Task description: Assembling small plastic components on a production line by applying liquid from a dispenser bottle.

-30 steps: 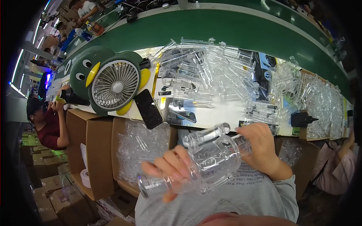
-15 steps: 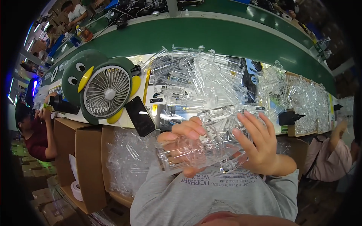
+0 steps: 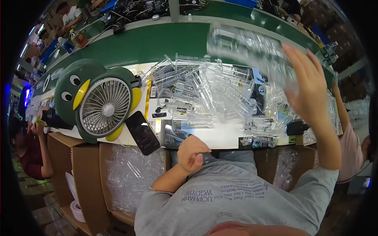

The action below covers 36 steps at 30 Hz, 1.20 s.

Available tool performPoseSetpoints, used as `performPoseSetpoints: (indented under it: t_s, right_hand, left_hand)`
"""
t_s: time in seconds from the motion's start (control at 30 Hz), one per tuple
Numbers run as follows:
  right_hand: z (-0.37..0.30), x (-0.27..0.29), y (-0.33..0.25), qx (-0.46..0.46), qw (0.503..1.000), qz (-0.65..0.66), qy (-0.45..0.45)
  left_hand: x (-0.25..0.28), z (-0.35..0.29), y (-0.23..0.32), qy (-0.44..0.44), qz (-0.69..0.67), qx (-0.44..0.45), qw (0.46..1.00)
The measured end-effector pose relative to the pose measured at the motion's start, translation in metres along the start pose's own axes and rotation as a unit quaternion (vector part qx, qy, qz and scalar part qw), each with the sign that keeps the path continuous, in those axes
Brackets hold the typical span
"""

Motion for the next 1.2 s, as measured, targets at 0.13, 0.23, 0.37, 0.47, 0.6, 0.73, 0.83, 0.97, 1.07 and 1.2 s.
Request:
performPoseSetpoints:
  t_s: [0.13, 0.23, 0.37, 0.47, 0.6, 0.73, 0.83, 0.97, 1.07, 1.2]
  right_hand:
    - [0.049, -0.087, 0.058, -0.014, 1.0, 0.007, -0.008]
    - [0.075, -0.165, 0.087, -0.041, 0.998, 0.007, -0.056]
    - [0.089, -0.25, 0.117, -0.081, 0.991, 0.0, -0.108]
    - [0.089, -0.293, 0.13, -0.076, 0.993, -0.002, -0.086]
    - [0.098, -0.311, 0.11, -0.101, 0.985, 0.042, -0.131]
    - [0.092, -0.307, 0.1, -0.137, 0.955, 0.104, -0.244]
    - [0.091, -0.312, 0.105, -0.11, 0.97, 0.094, -0.195]
    - [0.066, -0.293, 0.107, 0.172, 0.826, 0.53, 0.084]
    - [0.065, -0.296, 0.105, 0.193, 0.819, 0.537, 0.065]
    - [0.081, -0.264, 0.095, 0.217, 0.829, 0.514, 0.041]
  left_hand:
    - [-0.001, -0.01, -0.011, -0.07, 0.257, -0.068, 0.961]
    - [-0.006, -0.013, -0.016, -0.08, 0.313, -0.091, 0.942]
    - [-0.011, -0.01, -0.02, -0.074, 0.348, -0.085, 0.931]
    - [-0.013, -0.016, -0.024, -0.086, 0.392, -0.094, 0.911]
    - [-0.014, -0.021, -0.026, -0.097, 0.432, -0.081, 0.893]
    - [-0.022, -0.017, -0.032, -0.116, 0.456, -0.067, 0.88]
    - [-0.026, -0.017, -0.034, -0.135, 0.464, -0.056, 0.874]
    - [-0.029, -0.014, -0.036, -0.136, 0.466, -0.058, 0.872]
    - [-0.03, -0.014, -0.036, -0.136, 0.476, -0.051, 0.867]
    - [-0.028, -0.014, -0.035, -0.122, 0.476, -0.059, 0.869]
Point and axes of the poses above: each hand's wrist, its own z-axis towards the middle knuckle, its own x-axis out of the back of the hand, y = z × x, the point moved 10 cm from there along z, towards the middle knuckle, and after that the axes turned 3 degrees about z, right-handed, at the moved point
